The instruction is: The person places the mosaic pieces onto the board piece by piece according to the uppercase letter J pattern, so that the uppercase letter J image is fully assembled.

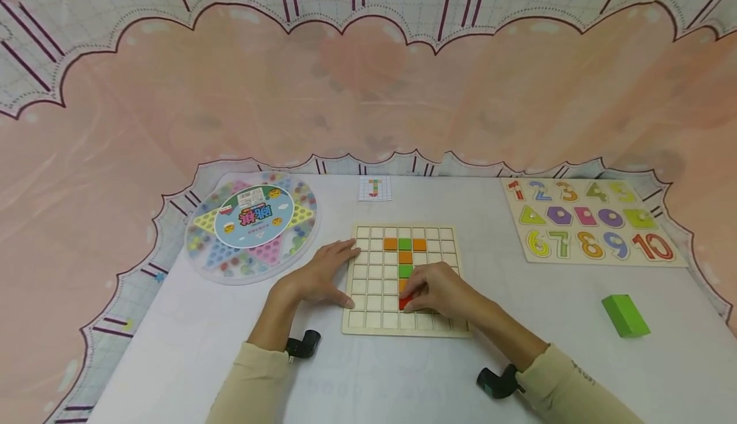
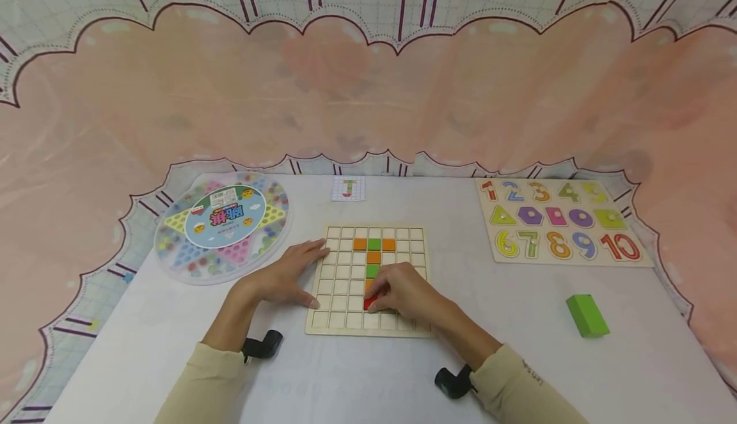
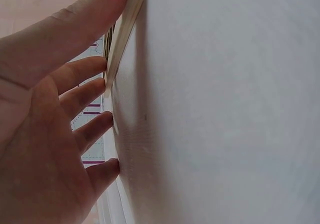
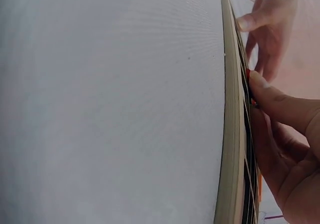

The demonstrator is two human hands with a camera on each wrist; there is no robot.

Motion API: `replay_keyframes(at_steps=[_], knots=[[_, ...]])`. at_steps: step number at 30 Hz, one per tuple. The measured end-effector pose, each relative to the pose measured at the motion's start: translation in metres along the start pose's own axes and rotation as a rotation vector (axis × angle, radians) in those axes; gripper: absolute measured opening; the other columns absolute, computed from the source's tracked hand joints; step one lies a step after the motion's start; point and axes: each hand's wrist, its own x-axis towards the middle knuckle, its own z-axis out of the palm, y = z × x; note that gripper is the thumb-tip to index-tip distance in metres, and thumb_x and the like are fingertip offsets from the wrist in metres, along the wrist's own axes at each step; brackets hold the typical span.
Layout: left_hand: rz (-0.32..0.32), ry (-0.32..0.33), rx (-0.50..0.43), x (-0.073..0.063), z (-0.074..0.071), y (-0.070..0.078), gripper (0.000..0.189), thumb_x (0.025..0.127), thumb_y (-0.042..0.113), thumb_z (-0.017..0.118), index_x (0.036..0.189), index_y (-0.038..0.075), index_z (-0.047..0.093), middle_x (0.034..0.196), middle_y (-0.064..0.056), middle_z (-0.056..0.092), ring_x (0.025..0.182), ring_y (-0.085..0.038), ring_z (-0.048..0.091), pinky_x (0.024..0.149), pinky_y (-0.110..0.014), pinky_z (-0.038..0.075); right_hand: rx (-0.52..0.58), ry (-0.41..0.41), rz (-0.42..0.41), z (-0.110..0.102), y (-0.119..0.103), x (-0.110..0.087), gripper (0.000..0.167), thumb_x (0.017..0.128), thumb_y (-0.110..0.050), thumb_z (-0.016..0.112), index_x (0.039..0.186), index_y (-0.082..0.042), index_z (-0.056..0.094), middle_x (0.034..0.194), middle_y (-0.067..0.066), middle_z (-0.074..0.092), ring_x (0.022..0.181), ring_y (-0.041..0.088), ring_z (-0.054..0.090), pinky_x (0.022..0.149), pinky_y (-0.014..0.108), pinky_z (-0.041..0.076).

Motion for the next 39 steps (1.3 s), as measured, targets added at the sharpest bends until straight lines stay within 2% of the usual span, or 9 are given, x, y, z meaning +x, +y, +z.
replay_keyframes(at_steps=[9, 18, 23, 32, 36, 39], knots=[[0.008, 0.005, -0.008, -0.001, 0.0, -0.002, 0.101, 0.074, 0.023, 0.092, 0.158, 0.009, 0.037, 0.172, -0.011, 0.02, 0.159, -0.04, 0.014, 0.128, -0.061, 0.02, -0.054, 0.011, -0.004, -0.001, 0.0, 0.001, 0.01, 0.074, -0.014, 0.091, 0.075, -0.016, 0.081, 0.085, -0.005, 0.065, 0.077, 0.006, 0.058, 0.066, 0.016, 0.054], [0.006, -0.002, -0.003, -0.001, 0.0, -0.002, 0.101, 0.074, 0.023, 0.091, 0.158, 0.009, 0.037, 0.172, -0.011, 0.02, 0.16, -0.039, 0.014, 0.129, -0.06, 0.019, -0.023, -0.011, 0.0, -0.003, 0.0, 0.002, 0.01, 0.074, -0.014, 0.091, 0.077, -0.014, 0.082, 0.087, -0.003, 0.064, 0.078, 0.008, 0.06, 0.065, 0.017, 0.054], [0.01, -0.01, 0.037, -0.001, -0.002, -0.002, 0.101, 0.076, 0.028, 0.09, 0.159, 0.011, 0.035, 0.173, -0.009, 0.019, 0.16, -0.038, 0.016, 0.129, -0.059, 0.021, -0.018, -0.022, -0.021, -0.004, 0.0, 0.002, 0.01, 0.074, -0.015, 0.091, 0.079, -0.013, 0.082, 0.087, -0.003, 0.064, 0.078, 0.008, 0.061, 0.066, 0.017, 0.055], [0.03, -0.028, 0.088, 0.004, -0.007, 0.002, 0.102, 0.076, 0.035, 0.09, 0.159, 0.011, 0.036, 0.172, -0.01, 0.02, 0.158, -0.04, 0.019, 0.126, -0.062, 0.024, -0.024, 0.01, -0.038, -0.022, 0.003, -0.009, 0.017, 0.074, -0.027, 0.092, 0.084, -0.023, 0.079, 0.092, -0.007, 0.065, 0.082, 0.012, 0.06, 0.073, 0.02, 0.051], [0.024, -0.032, 0.094, 0.002, -0.006, 0.002, 0.102, 0.076, 0.034, 0.09, 0.159, 0.009, 0.036, 0.172, -0.012, 0.021, 0.158, -0.041, 0.019, 0.126, -0.062, 0.023, -0.048, 0.023, -0.021, -0.037, 0.005, -0.02, 0.023, 0.077, -0.026, 0.09, 0.094, -0.02, 0.077, 0.098, -0.004, 0.068, 0.084, 0.013, 0.059, 0.078, 0.023, 0.051], [0.023, -0.033, 0.09, 0.001, -0.006, 0.001, 0.102, 0.076, 0.034, 0.09, 0.159, 0.008, 0.036, 0.172, -0.012, 0.021, 0.158, -0.042, 0.018, 0.127, -0.061, 0.023, -0.064, 0.023, 0.011, -0.048, 0.014, -0.032, 0.031, 0.078, -0.027, 0.089, 0.104, -0.017, 0.076, 0.101, 0.0, 0.069, 0.088, 0.014, 0.057, 0.076, 0.022, 0.05]])
